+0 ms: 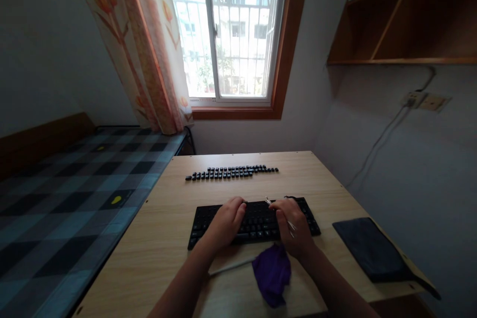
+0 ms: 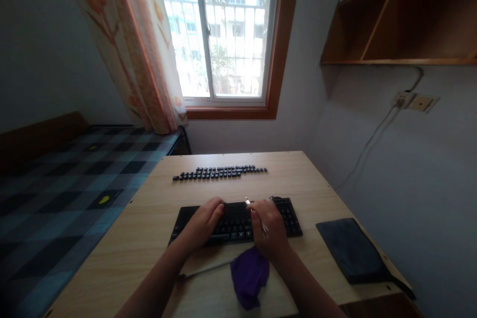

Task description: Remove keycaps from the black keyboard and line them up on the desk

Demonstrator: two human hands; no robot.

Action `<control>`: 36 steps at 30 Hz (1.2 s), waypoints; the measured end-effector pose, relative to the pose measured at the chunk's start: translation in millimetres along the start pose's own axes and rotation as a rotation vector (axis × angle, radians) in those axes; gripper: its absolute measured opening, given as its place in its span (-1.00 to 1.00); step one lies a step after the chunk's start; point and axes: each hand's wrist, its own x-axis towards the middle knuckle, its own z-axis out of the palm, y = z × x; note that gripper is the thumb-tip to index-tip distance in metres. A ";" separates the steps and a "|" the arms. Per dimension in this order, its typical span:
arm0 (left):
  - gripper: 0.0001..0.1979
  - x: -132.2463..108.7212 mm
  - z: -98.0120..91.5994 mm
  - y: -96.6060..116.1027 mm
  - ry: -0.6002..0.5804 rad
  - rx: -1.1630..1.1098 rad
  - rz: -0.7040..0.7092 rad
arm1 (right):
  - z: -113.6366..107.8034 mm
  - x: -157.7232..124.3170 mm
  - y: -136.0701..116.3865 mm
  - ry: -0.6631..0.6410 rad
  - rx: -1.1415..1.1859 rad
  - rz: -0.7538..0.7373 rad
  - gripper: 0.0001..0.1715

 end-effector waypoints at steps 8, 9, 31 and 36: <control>-0.67 0.4 8.7 3.8 -0.067 -0.242 0.023 | 15.6 18.1 6.8 -0.224 0.008 -0.178 -0.62; -0.67 0.1 9.2 3.3 -0.065 -0.276 0.024 | 19.7 18.5 7.2 -0.227 0.024 -0.180 -0.66; -0.61 -24.3 -50.9 -165.4 0.661 -0.003 -0.445 | 85.3 110.2 147.2 -0.461 -0.145 0.325 -0.84; -0.65 -27.1 -45.0 -170.9 0.660 -0.006 -0.469 | 104.6 114.1 162.6 -0.462 -0.210 0.364 -0.79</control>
